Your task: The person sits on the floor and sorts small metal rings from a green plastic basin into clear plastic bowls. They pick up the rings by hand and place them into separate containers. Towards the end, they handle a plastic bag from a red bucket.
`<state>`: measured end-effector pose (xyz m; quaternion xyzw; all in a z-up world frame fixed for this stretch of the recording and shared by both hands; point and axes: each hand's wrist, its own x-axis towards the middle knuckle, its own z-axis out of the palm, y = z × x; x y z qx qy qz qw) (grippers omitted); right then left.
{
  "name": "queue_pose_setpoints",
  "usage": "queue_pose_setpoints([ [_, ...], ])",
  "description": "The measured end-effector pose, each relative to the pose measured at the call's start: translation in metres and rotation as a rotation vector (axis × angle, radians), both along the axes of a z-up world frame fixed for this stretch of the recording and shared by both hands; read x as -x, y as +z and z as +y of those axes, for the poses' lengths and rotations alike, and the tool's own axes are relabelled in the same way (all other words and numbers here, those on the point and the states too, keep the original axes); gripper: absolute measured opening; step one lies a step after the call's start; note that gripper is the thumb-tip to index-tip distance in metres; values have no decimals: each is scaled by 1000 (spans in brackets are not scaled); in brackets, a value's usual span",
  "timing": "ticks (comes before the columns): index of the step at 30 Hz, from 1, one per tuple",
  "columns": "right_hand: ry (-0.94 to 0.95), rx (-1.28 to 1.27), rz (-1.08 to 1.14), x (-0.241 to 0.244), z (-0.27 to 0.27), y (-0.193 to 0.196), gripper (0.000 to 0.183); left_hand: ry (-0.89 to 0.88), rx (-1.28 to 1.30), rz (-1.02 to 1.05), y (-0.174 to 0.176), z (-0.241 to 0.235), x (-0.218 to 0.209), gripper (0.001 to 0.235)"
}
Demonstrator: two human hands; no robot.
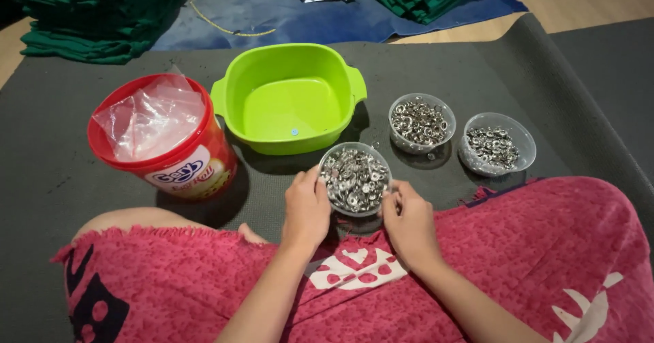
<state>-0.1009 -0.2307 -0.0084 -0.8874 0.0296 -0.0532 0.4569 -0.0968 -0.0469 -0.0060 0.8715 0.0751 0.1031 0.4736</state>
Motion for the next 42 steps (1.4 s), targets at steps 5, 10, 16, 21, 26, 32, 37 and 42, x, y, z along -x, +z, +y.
queue_pose_setpoints([
  [5,0,-15,-47,5,4,14,28,31,53,65,30,-11,7,43],
  [10,-11,-28,-130,5,6,8,28,22,84,15,38,-13,11,44],
  [16,-55,15,-135,5,4,5,27,7,129,71,41,-17,12,46],
  [21,-67,24,-168,5,7,4,27,7,114,107,45,-18,9,45],
  [26,-65,11,-115,4,9,6,29,17,132,147,58,-19,12,45],
  [32,-60,2,-126,5,10,7,29,18,107,30,47,-18,12,42],
  [37,-41,-1,-129,-1,4,4,28,17,111,-5,31,-16,6,42],
  [42,-58,15,-130,1,6,7,28,45,92,1,38,-15,9,43],
])
